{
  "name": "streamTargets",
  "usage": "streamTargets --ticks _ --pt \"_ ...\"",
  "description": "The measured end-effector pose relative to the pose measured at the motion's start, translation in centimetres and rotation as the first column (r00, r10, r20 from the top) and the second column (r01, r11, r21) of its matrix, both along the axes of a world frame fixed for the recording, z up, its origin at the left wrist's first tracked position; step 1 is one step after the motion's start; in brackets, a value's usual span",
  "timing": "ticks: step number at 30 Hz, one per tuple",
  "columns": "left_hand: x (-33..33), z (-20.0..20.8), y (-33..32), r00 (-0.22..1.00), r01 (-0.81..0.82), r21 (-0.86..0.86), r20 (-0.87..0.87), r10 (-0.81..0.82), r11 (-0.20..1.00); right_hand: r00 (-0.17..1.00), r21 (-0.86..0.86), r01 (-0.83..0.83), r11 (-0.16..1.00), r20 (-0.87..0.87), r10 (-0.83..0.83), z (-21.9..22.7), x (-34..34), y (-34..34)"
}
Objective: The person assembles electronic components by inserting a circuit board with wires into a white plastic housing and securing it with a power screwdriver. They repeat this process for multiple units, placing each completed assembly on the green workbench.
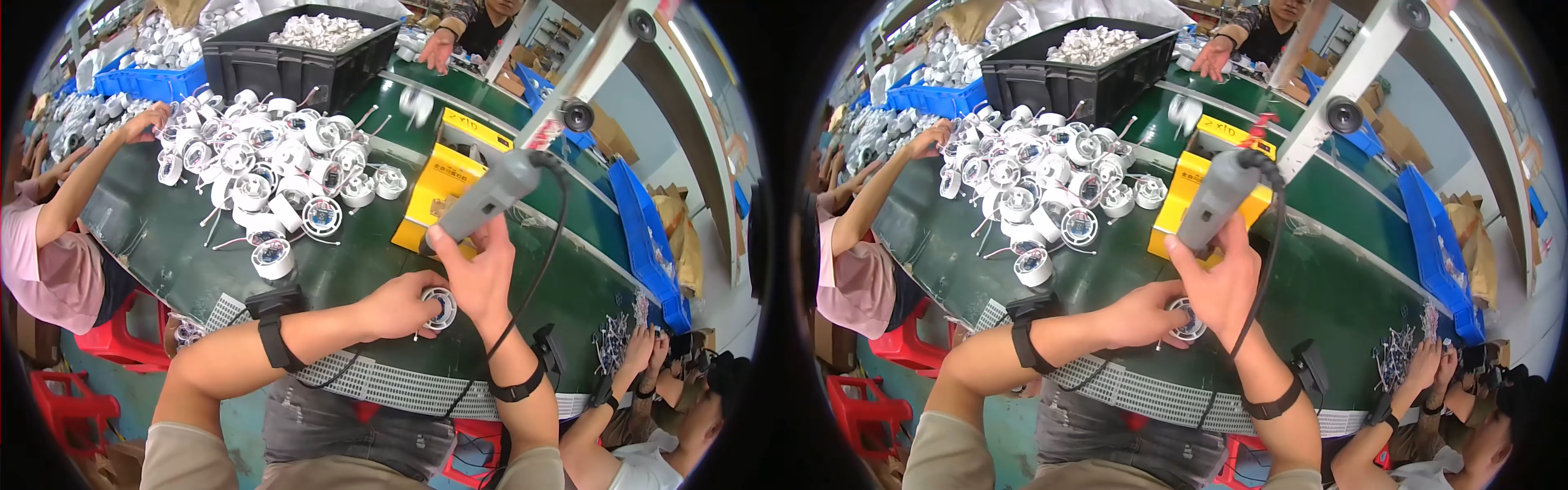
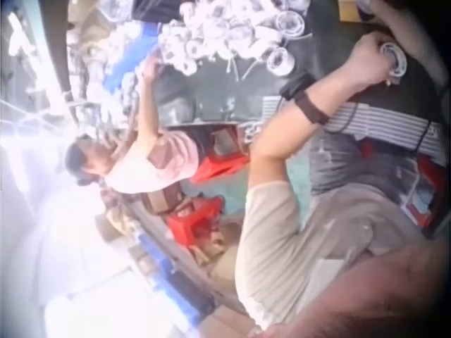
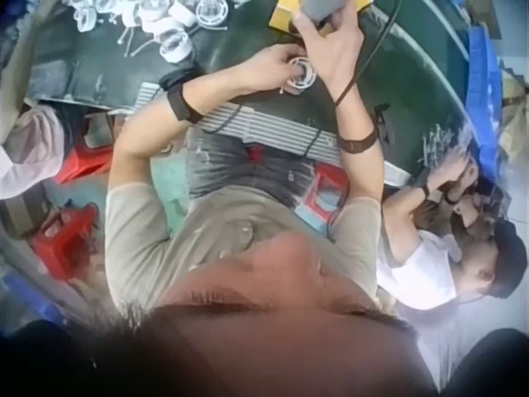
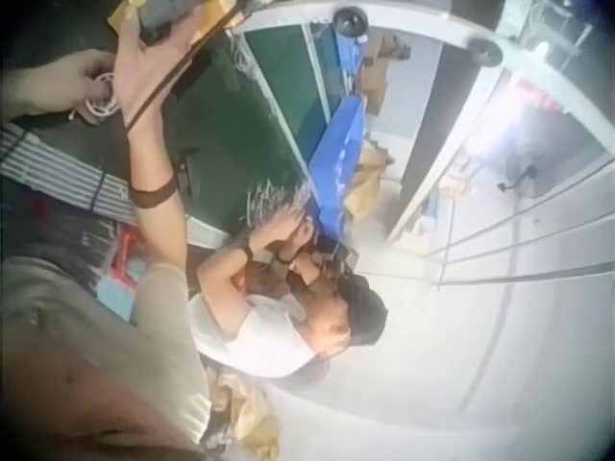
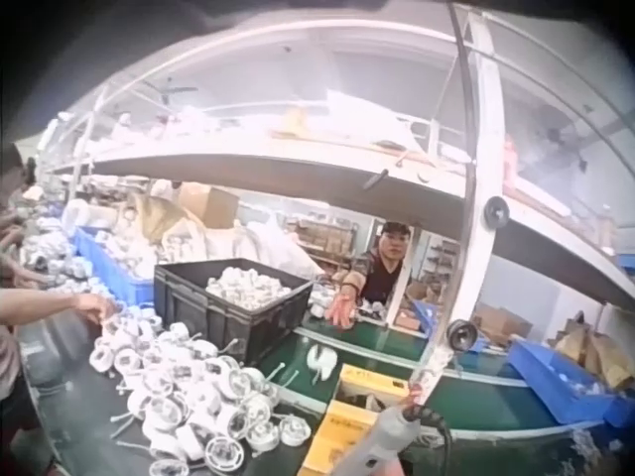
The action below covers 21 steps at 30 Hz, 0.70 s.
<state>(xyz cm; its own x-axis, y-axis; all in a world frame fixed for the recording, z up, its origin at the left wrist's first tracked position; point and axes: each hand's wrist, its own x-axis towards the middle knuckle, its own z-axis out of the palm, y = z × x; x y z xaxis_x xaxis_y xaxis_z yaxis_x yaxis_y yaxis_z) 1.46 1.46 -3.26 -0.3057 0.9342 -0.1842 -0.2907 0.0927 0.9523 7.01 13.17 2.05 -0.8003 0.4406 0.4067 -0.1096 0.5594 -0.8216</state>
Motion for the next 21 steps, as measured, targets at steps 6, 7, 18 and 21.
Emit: streamTargets --ticks 6,7,18,21 --pt "-0.4 0.5 0.5 0.993 -0.020 -0.146 0.110 0.037 0.989 0.764 -0.192 -0.112 0.975 -0.645 -0.039 1.6 -2.2 1.0" --pt "-0.5 0.5 0.5 0.991 -0.030 -0.153 0.122 0.049 0.988 0.765 -0.189 -0.107 0.976 -0.643 -0.040 2.0 -2.7 1.3" --pt "-0.5 0.6 0.4 0.972 -0.047 -0.187 0.220 0.088 0.981 0.793 -0.258 0.020 0.966 -0.584 -0.172 2.0 -4.6 1.3" --pt "-0.7 0.7 0.3 0.973 -0.046 -0.189 0.214 0.087 0.981 0.792 -0.261 0.007 0.965 -0.588 -0.165 1.8 -4.8 1.0"
